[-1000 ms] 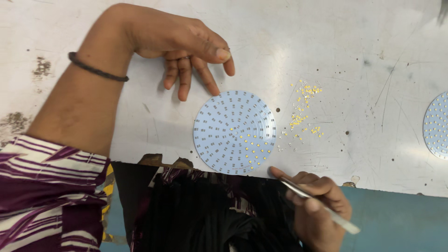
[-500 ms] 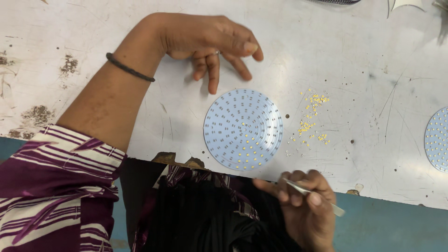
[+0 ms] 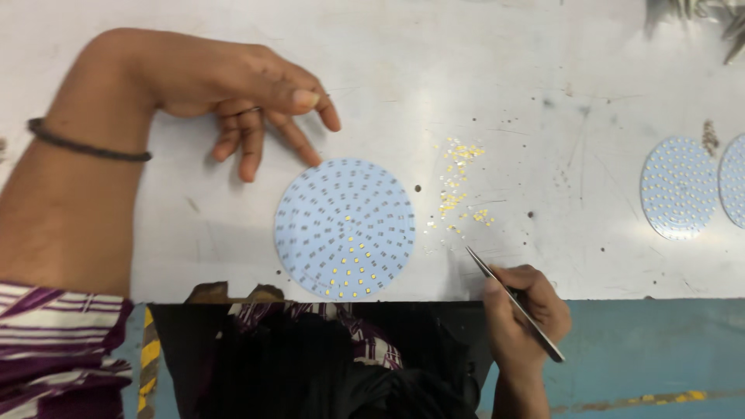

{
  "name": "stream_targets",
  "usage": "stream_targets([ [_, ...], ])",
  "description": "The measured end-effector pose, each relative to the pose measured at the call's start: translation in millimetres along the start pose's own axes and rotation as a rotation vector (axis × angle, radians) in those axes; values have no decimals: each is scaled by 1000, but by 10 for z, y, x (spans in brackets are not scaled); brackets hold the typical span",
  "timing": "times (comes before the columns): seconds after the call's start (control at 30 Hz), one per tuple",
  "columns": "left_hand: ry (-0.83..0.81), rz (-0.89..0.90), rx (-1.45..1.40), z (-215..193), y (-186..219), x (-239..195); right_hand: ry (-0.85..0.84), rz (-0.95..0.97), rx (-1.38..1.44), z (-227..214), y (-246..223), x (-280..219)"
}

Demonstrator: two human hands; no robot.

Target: The person uses tweezers to pick up small yellow LED components from a pile on the table and places them one by one into empty slots on a circular LED board. The person continues this process throughout the clip, filling more slots on the board.

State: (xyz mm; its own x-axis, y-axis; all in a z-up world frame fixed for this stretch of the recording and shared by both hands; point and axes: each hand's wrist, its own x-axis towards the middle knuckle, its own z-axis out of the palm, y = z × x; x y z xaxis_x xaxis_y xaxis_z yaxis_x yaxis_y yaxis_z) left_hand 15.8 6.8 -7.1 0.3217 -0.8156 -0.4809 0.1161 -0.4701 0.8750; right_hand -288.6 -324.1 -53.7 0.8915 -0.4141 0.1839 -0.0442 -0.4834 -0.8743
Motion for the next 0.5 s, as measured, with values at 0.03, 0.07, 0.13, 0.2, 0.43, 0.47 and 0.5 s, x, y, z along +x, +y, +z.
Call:
stream_targets([
  [0.03,9,-23,15,-3,-12,2,-11,-5,-79,6,-19,33],
  [0.07,20,-47,28,-9,-25,3,-21,-10,-118,13,-40,73],
  [0.13,-6,-39,13,-26,-50,15,-44,-19,-195,24,-76,157],
  [0.2,0,-14,7,-48,-71,30,-117,-92,-230,1,-108,256],
  [0.43,-26,161,-53,-74,-145,88,-162,-182,-248,8,-151,383],
  [0.47,-42,155,-60,-71,-148,93,-168,-186,-251,8,-151,384],
  [0.5,-54,149,-71,-71,-148,95,-175,-190,-254,4,-151,386],
])
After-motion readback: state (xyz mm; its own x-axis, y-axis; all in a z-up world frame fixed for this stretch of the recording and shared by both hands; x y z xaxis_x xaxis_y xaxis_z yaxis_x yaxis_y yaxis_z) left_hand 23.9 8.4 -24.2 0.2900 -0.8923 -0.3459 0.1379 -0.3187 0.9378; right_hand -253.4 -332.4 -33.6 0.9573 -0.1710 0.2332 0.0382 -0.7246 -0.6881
